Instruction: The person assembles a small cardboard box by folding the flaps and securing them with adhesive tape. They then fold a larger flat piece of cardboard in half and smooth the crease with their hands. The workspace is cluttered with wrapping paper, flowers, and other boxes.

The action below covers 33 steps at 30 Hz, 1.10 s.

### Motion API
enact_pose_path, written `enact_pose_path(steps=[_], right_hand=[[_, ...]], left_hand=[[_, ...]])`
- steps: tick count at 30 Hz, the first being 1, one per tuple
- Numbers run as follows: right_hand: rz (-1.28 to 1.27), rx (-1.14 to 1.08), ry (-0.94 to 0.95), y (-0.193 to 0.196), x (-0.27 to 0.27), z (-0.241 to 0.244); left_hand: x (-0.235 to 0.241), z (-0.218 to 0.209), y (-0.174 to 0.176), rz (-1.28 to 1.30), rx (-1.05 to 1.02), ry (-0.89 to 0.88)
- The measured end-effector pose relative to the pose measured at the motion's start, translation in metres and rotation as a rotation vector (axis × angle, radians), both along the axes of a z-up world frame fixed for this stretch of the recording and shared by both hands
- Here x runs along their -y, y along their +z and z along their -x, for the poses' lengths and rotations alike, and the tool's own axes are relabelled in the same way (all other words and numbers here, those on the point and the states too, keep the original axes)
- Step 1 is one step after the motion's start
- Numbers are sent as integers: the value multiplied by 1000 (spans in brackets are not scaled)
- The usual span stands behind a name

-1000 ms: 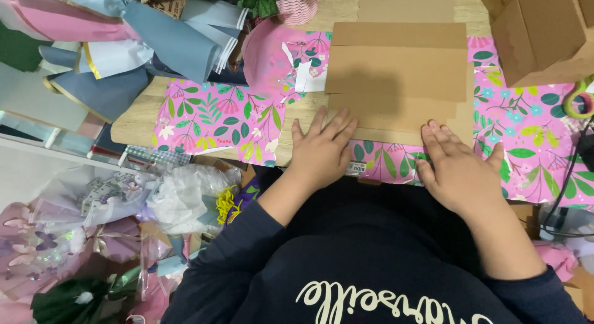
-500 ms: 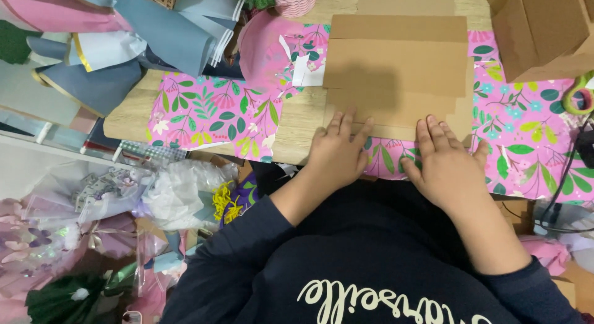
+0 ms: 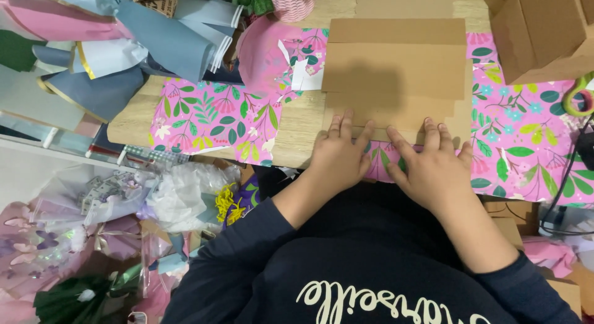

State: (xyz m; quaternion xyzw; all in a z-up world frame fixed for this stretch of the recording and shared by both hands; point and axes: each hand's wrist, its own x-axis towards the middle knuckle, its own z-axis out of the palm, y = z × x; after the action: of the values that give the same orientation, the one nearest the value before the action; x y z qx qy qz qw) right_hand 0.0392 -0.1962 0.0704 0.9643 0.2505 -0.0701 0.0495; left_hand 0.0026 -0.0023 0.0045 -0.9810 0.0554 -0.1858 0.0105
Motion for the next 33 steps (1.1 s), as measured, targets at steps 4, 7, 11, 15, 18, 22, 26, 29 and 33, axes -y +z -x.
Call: enact_pose_path(steps=[4, 7, 11, 15, 18, 22, 26, 29, 33], right_hand=[[9, -13, -12, -1, -3, -1], [-4, -17, -25, -2, -2, 0], [-15, 33, -7, -6, -1, 0], [-13, 82, 6, -4, -5, 2], [-30, 83, -1, -6, -6, 0], [-55, 72, -29, 1, -11, 0], [-63, 19, -67, 7, -13, -1], [-53, -49, -104, 17, -11, -6], [-124, -80, -136, 19, -1, -10]], left_hand=[[0, 0, -1, -11, 2, 4], [4, 3, 4, 23, -29, 1], [6, 2, 6, 29, -73, 12], [8, -1, 6, 12, -128, 24], [9, 0, 8, 25, -111, 21], [11, -2, 9, 17, -118, 24], [9, -3, 21, -6, -160, 11], [7, -4, 31, 11, -187, 10], [0, -8, 22, 38, -112, 7]])
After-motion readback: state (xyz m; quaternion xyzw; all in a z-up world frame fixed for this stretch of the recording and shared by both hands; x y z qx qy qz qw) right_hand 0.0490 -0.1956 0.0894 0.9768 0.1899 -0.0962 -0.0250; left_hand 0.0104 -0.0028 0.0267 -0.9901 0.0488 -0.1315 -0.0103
